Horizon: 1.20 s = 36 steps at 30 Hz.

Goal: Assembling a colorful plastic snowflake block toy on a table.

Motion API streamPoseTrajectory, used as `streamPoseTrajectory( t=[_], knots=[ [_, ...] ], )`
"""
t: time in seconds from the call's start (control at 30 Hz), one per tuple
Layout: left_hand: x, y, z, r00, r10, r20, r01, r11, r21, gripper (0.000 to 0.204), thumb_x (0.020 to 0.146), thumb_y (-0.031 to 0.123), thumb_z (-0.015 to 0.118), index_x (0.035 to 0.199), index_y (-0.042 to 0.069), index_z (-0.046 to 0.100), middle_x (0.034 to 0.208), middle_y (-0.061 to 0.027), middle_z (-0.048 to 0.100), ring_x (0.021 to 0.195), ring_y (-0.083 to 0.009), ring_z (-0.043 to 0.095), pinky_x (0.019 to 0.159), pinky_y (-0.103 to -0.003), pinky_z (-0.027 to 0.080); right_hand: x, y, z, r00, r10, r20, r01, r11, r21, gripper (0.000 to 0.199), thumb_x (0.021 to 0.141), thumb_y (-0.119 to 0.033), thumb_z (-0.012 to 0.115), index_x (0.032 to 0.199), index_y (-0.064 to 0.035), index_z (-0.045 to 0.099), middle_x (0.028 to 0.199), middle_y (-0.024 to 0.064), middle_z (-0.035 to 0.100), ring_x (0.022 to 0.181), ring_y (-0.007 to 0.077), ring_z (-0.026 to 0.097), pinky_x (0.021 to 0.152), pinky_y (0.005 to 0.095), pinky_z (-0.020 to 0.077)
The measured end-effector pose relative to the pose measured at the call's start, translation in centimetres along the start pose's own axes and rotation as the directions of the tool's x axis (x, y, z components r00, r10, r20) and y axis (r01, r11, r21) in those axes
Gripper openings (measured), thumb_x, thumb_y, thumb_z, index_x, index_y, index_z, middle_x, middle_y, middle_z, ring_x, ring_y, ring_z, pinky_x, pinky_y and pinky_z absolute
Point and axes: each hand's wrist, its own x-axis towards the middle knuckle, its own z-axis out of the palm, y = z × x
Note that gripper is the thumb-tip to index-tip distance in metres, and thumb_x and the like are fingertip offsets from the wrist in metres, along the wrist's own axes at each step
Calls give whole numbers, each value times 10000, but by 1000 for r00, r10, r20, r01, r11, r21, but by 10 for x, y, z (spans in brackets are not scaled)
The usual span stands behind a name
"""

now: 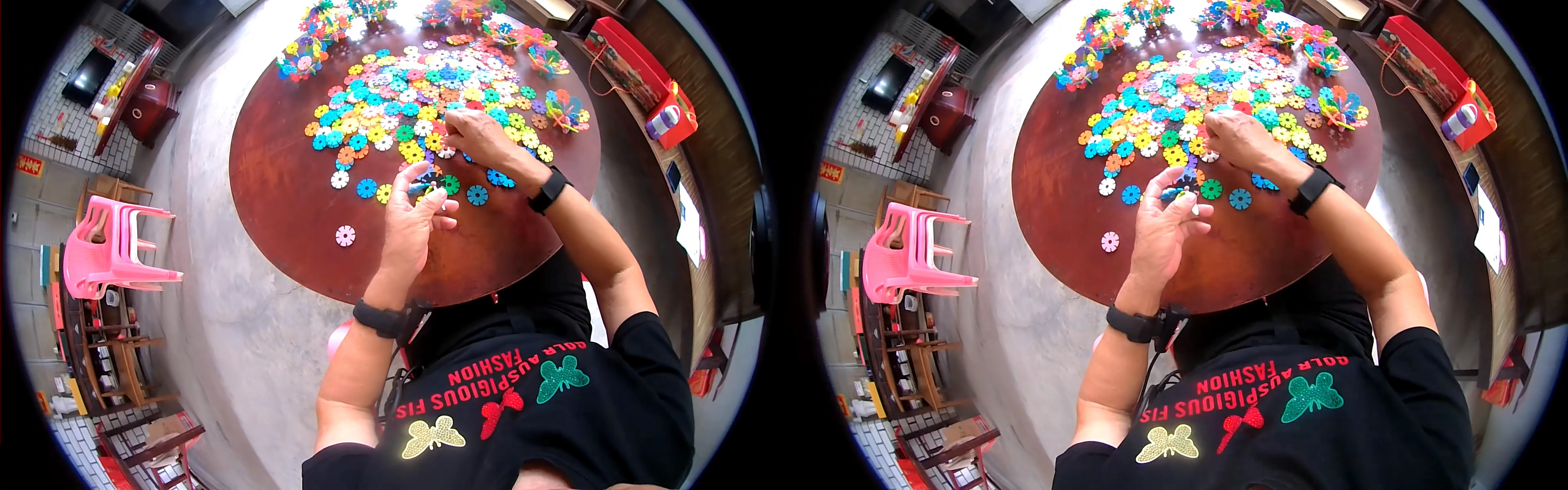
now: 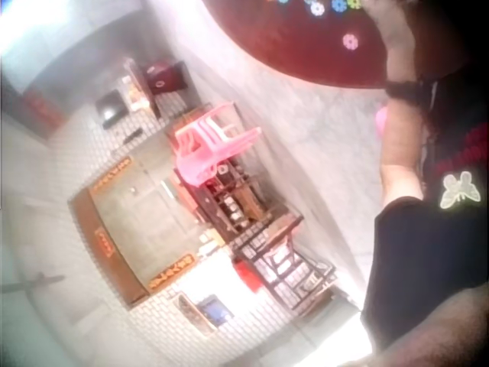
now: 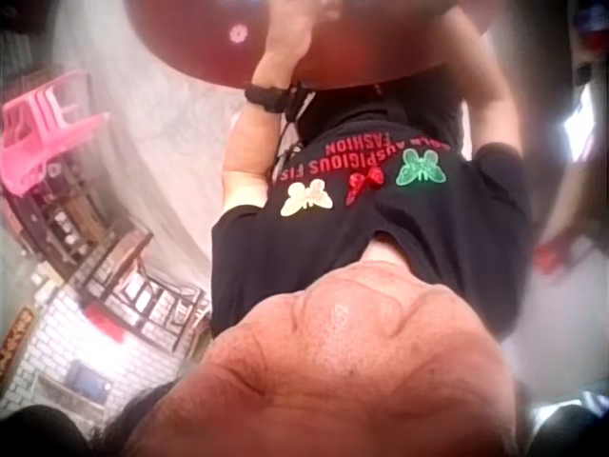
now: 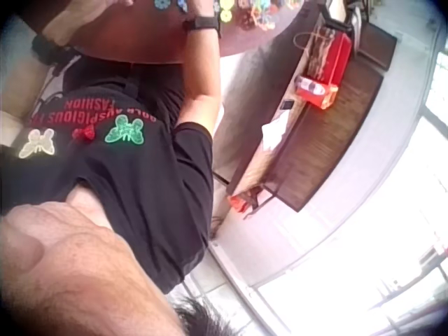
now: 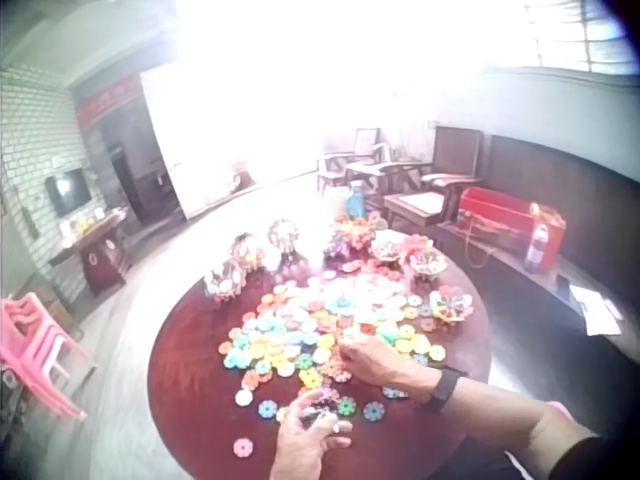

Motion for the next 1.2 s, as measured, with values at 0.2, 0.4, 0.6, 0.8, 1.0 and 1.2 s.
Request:
streamPoseTrajectory(
  t=[0.2, 0.4, 0.6, 0.8, 1.0, 1.2],
  knots=[
    [-2, 3, 4, 993, 100, 65, -106, 988, 108, 463, 832, 21, 612, 1254, 36, 423, 960, -64, 574, 792, -150, 627, 612, -251, 535, -63, -47, -54, 996, -31, -82, 54, 954, 294, 176, 754, -75, 660, 774, -17, 494, 652, 113, 509, 571, 258, 500, 535, 348, 410],
    [-7, -3, 18, 982, 113, 150, -149, 954, 261, 513, 788, -30, 628, 1253, -29, 410, 1013, -77, 568, 841, -134, 601, 693, -257, 536, -93, -70, -69, 984, -57, -169, 110, 940, 324, 116, 803, -78, 630, 844, -26, 534, 712, 117, 539, 632, 279, 559, 566, 361, 457],
    [-6, -8, 19, 977, 140, 160, -166, 972, 168, 524, 780, -34, 640, 1252, -28, 412, 1013, -61, 542, 878, -114, 568, 754, -249, 514, -97, -66, -68, 988, -65, -141, 102, 956, 275, 128, 792, -79, 651, 858, -28, 553, 736, 108, 554, 648, 271, 577, 563, 348, 464],
    [-8, -4, 23, 978, 137, 156, -157, 980, 120, 497, 780, -32, 656, 1216, -22, 418, 1004, -52, 523, 884, -96, 547, 767, -228, 499, -94, -70, -68, 987, -66, -147, 105, 957, 269, 134, 769, -57, 665, 840, -25, 556, 732, 105, 554, 635, 268, 579, 552, 329, 462],
    [-11, -6, 25, 985, 116, 127, -132, 983, 127, 480, 788, -29, 625, 1218, -5, 413, 1016, -61, 534, 858, -105, 565, 698, -242, 523, -96, -73, -63, 988, -38, -149, 84, 946, 312, 156, 820, -127, 646, 815, -27, 525, 703, 115, 543, 642, 295, 566, 541, 370, 451],
    [-16, -8, 25, 992, 53, 116, -64, 994, 93, 473, 789, -21, 609, 1221, -10, 418, 1010, -62, 544, 845, -113, 572, 668, -253, 529, -100, -75, -62, 989, -13, -148, 61, 944, 324, 161, 811, -115, 649, 811, -24, 517, 709, 112, 546, 648, 293, 570, 544, 365, 454]
  ],
)
